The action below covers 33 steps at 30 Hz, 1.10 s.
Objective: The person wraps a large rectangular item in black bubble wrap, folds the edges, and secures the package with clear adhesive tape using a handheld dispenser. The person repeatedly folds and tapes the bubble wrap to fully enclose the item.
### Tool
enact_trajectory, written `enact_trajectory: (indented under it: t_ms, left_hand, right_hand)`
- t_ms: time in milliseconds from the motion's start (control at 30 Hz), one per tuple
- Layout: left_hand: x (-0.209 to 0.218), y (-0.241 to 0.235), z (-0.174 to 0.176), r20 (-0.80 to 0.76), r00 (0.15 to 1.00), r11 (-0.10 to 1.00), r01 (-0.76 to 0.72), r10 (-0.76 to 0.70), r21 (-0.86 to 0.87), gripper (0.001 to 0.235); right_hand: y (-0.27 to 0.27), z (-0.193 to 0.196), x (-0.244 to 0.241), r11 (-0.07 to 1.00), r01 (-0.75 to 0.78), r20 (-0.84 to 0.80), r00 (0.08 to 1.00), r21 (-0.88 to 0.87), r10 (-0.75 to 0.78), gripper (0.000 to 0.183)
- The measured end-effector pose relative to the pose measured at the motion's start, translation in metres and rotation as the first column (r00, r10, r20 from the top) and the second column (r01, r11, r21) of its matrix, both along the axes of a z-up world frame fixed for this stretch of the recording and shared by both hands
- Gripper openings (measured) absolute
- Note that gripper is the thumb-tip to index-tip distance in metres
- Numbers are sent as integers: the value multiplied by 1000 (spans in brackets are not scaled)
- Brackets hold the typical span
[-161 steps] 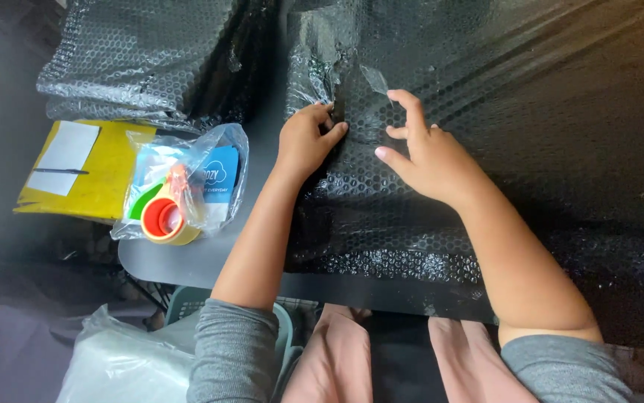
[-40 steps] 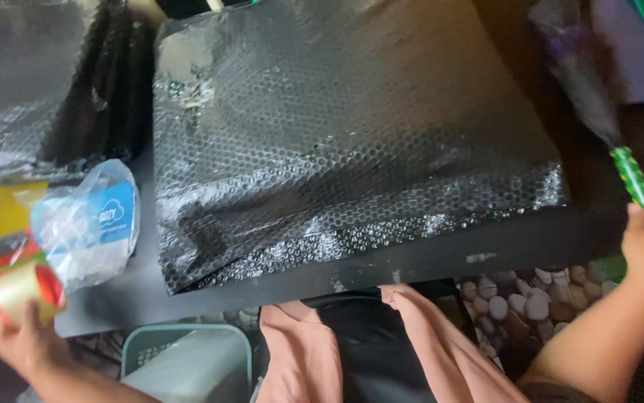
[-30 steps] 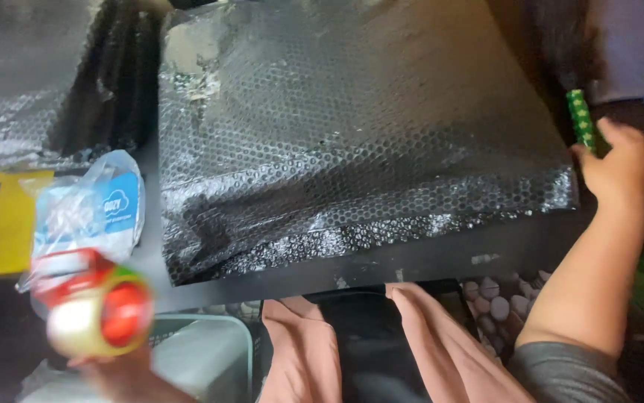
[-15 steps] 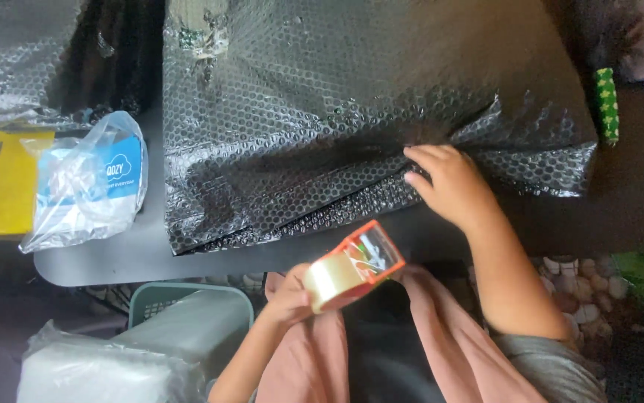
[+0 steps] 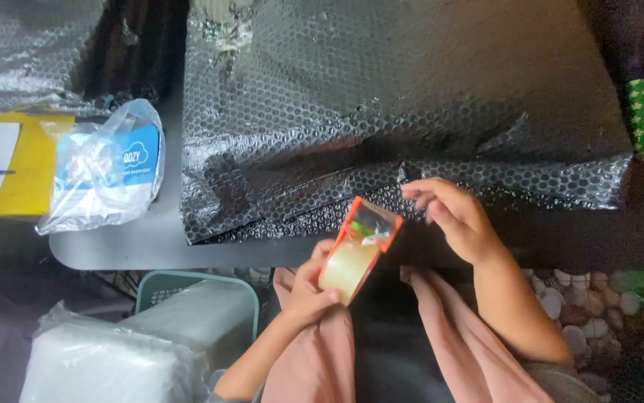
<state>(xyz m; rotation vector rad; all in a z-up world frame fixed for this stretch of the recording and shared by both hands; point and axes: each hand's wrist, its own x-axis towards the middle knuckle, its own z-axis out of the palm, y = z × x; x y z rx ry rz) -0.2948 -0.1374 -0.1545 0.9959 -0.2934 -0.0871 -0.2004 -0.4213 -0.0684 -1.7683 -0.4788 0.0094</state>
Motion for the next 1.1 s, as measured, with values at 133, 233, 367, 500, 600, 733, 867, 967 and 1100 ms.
enact_trajectory:
  t_ms: [133, 233, 367, 500, 600, 733, 867, 967, 1100]
  left_hand:
    - [0, -17, 19, 21, 999, 978, -42, 38, 203, 137]
    - [-4, -27, 45, 7, 999, 926, 44, -51, 375, 152]
    - [-14, -33, 60, 5, 996, 846, 71, -87, 528, 146]
    - [-16, -25, 54, -29, 994, 748, 97, -104, 656, 141]
    - [-16, -24, 46, 4, 992, 746, 94, -128, 660, 142]
    - [-10, -30, 56, 41, 986, 768, 98, -160, 633, 140]
    - [-4, -34, 73, 92, 979, 766, 85, -184, 637, 137]
    - [-7, -36, 66, 76, 980, 772, 97, -185, 628, 132]
    - [-12, -35, 45, 140, 989, 772, -57, -41, 633, 128]
  right_hand:
    - [10, -33, -26, 926, -7, -310, 941, 378, 133, 64]
    - [15, -18, -32, 962, 82, -298, 955, 260, 0, 30]
    - [18, 0, -36, 993, 64, -277, 960, 102, -33, 32]
    - [16, 3, -39, 998, 50, -278, 960, 28, -40, 39]
    - [16, 14, -41, 992, 80, -182, 978, -97, -97, 54]
    - [18, 28, -49, 914, 224, 172, 970, -339, -174, 43]
    - [22, 19, -55, 900, 285, 341, 925, -330, -168, 18]
    - [25, 14, -59, 906, 276, 367, 918, -320, -151, 12]
    - [21, 9, -61, 852, 353, 520, 847, -388, -114, 5]
